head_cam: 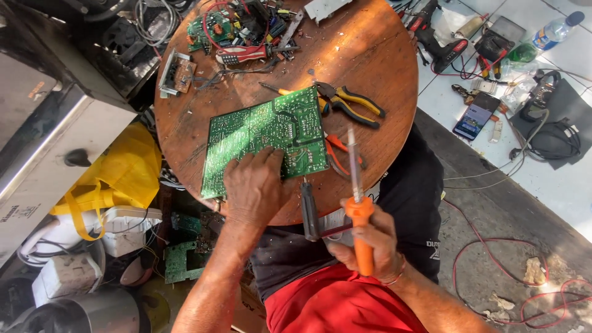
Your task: The person uses a soldering iron to work on a green circuit board placed on a wooden table. They flip the board over to inspect the other side and use pliers to cut a wire before resuming soldering.
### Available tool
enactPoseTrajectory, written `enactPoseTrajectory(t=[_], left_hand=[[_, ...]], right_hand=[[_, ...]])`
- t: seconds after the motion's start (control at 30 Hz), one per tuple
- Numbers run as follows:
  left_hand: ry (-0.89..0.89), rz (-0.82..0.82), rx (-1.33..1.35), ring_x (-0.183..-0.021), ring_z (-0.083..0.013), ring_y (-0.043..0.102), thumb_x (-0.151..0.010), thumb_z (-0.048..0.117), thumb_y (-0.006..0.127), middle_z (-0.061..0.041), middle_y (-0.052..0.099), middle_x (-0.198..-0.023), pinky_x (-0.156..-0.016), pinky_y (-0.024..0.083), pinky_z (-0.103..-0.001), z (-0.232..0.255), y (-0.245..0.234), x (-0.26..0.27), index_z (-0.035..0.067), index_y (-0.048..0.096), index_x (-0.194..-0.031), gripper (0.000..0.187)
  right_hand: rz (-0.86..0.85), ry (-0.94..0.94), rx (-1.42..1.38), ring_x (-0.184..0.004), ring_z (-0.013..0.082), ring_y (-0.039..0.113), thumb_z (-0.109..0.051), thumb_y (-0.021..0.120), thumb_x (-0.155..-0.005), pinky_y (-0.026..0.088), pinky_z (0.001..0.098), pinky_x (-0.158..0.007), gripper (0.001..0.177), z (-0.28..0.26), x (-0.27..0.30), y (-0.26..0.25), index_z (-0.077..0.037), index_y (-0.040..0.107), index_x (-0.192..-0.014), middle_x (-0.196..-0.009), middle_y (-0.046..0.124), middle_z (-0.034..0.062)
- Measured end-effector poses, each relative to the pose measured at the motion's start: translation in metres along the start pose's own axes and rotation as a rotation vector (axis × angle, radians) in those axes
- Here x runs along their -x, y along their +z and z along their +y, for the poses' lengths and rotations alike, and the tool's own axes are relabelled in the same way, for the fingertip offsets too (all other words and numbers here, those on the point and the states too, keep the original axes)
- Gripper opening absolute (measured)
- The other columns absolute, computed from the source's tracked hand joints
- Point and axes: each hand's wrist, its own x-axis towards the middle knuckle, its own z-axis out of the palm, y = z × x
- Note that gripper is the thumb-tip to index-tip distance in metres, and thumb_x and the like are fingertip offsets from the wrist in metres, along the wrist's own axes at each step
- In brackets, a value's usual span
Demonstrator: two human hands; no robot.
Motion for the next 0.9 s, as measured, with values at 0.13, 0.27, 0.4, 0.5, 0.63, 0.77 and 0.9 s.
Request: enactPoseTrajectory(t=[0.13,0.27,0.4,0.5,0.63,0.77,0.9], left_hand=[[0.052,0.010,0.031,-0.059,-0.0159,0.060,-0.091,0.073,0.069,0.001,0.066,-0.077,-0.053,0.054,-0.035,-0.035,-0.024,-0.010,0.018,0.072,-0.103,0.056],[0.052,-0.162,0.095,-0.056,-0.0137,0.064,-0.102,0.044,0.069,0.003,0.065,-0.071,-0.042,0.052,-0.031,-0.060,-0.072,-0.037,0.022,0.077,-0.114,0.027],[0.026,-0.372,0.153,-0.068,-0.0149,0.073,-0.108,0.023,0.062,-0.004,0.077,-0.087,-0.050,0.057,-0.031,-0.078,-0.104,-0.062,0.016,0.078,-0.118,0.020],[0.082,-0.428,-0.046,-0.053,-0.0087,0.047,-0.108,0.011,0.052,0.006,0.050,-0.058,-0.044,0.044,-0.033,-0.085,-0.112,-0.074,0.028,0.065,-0.089,0.030],[0.016,-0.555,0.074,-0.071,-0.0245,0.068,-0.089,0.014,0.061,-0.002,0.069,-0.072,-0.058,0.053,-0.044,-0.086,-0.126,-0.086,0.025,0.076,-0.094,0.019],[-0.053,-0.591,0.086,-0.072,-0.0313,0.059,-0.080,0.040,0.061,-0.004,0.063,-0.075,-0.060,0.042,-0.048,-0.086,-0.132,-0.090,0.021,0.067,-0.075,0.021],[-0.063,-0.640,0.218,-0.100,-0.0152,0.073,-0.083,0.016,0.078,0.014,0.077,-0.118,-0.081,0.055,-0.039,-0.096,-0.144,-0.095,0.029,0.081,-0.101,0.022]], right_hand=[[0.030,0.074,0.012,-0.113,0.0378,0.073,-0.024,0.073,-0.098,0.067,0.0498,-0.099,0.047,0.001,0.012,-0.021,-0.014,0.043,-0.132,-0.129,0.045,0.0194],[0.014,0.116,0.156,-0.107,0.0339,0.073,-0.027,0.067,-0.100,0.066,0.0499,-0.101,0.045,-0.004,0.021,-0.037,-0.009,0.044,-0.134,-0.125,0.048,0.0216],[-0.002,0.164,0.186,-0.105,0.0315,0.072,-0.022,0.066,-0.101,0.066,0.0496,-0.102,0.045,-0.005,0.038,-0.049,-0.006,0.043,-0.136,-0.125,0.051,0.0240],[-0.012,0.198,0.200,-0.107,0.0308,0.074,-0.023,0.064,-0.102,0.065,0.0397,-0.096,0.041,-0.006,0.045,-0.053,-0.007,0.046,-0.135,-0.128,0.054,0.0236],[-0.045,0.231,0.205,-0.116,0.0337,0.072,-0.024,0.063,-0.102,0.067,0.0330,-0.089,0.041,-0.009,0.046,-0.056,-0.006,0.047,-0.135,-0.129,0.056,0.0255],[-0.063,0.240,0.198,-0.112,0.0317,0.073,-0.023,0.062,-0.103,0.066,0.0341,-0.090,0.038,-0.007,0.049,-0.058,-0.005,0.048,-0.133,-0.127,0.058,0.0253],[-0.070,0.254,0.186,-0.111,0.0341,0.075,-0.022,0.062,-0.103,0.067,0.0334,-0.088,0.039,-0.007,0.048,-0.059,-0.003,0.048,-0.134,-0.126,0.055,0.0254]])
